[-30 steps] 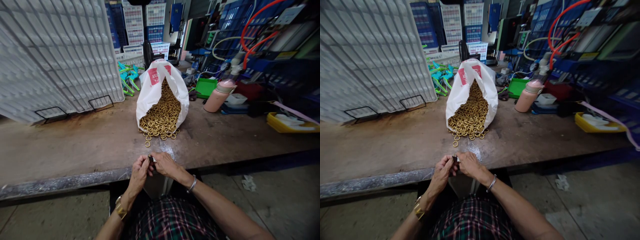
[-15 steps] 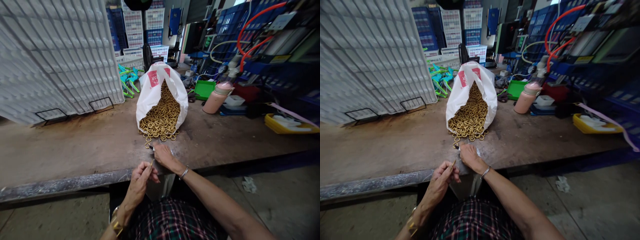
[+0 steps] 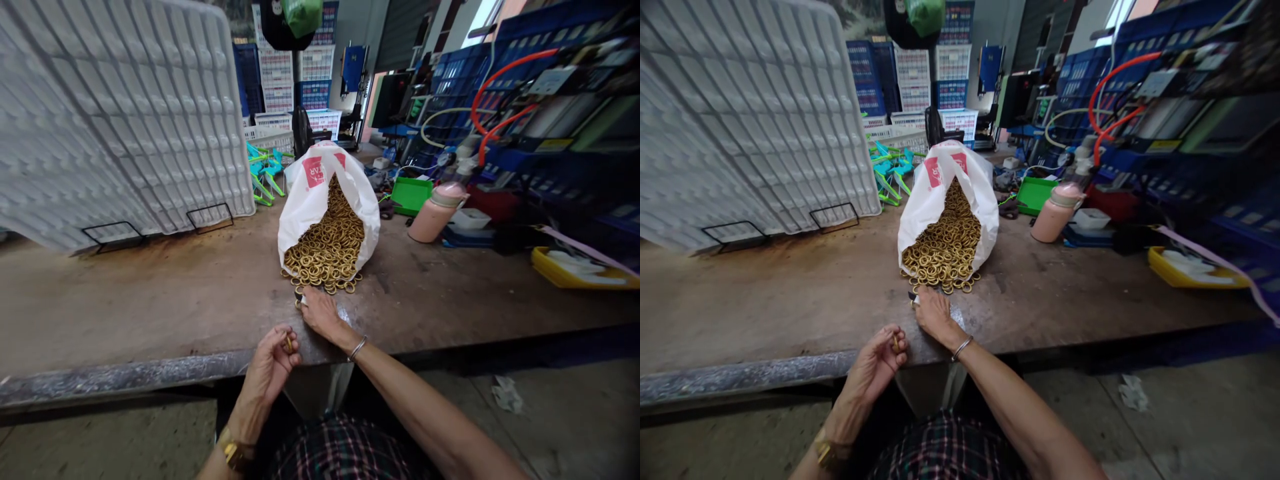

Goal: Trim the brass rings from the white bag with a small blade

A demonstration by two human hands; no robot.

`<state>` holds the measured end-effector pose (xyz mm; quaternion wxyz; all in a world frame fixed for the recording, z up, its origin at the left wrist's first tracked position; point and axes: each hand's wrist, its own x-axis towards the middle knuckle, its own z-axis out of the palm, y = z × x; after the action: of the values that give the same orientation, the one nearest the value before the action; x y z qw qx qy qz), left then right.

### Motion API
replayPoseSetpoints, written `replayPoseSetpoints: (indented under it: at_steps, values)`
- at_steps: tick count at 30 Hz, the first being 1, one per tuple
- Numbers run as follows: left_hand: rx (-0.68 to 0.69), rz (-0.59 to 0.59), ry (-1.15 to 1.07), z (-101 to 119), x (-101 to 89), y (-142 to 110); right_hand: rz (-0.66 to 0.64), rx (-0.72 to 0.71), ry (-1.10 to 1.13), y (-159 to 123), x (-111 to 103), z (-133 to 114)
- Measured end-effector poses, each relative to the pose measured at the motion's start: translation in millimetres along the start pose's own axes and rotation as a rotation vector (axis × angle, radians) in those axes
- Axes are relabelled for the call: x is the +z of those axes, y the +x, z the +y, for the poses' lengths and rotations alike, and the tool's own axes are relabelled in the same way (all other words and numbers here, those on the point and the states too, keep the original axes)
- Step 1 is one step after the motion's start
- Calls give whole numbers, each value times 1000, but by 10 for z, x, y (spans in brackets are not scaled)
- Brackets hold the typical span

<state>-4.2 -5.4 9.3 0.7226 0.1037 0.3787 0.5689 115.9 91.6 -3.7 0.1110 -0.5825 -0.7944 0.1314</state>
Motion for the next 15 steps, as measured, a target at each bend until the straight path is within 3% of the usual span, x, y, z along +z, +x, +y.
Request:
replayPoseSetpoints:
  at_steps: [4, 10, 15]
  values:
    - [33, 81, 45, -1, 29, 34, 41, -138, 140, -130, -15, 88]
    - [127, 113, 327, -50, 93, 72, 16, -256, 372, -383, -82, 70]
    - [143, 86, 472, -77, 71, 83, 13, -172, 608, -409, -145, -1]
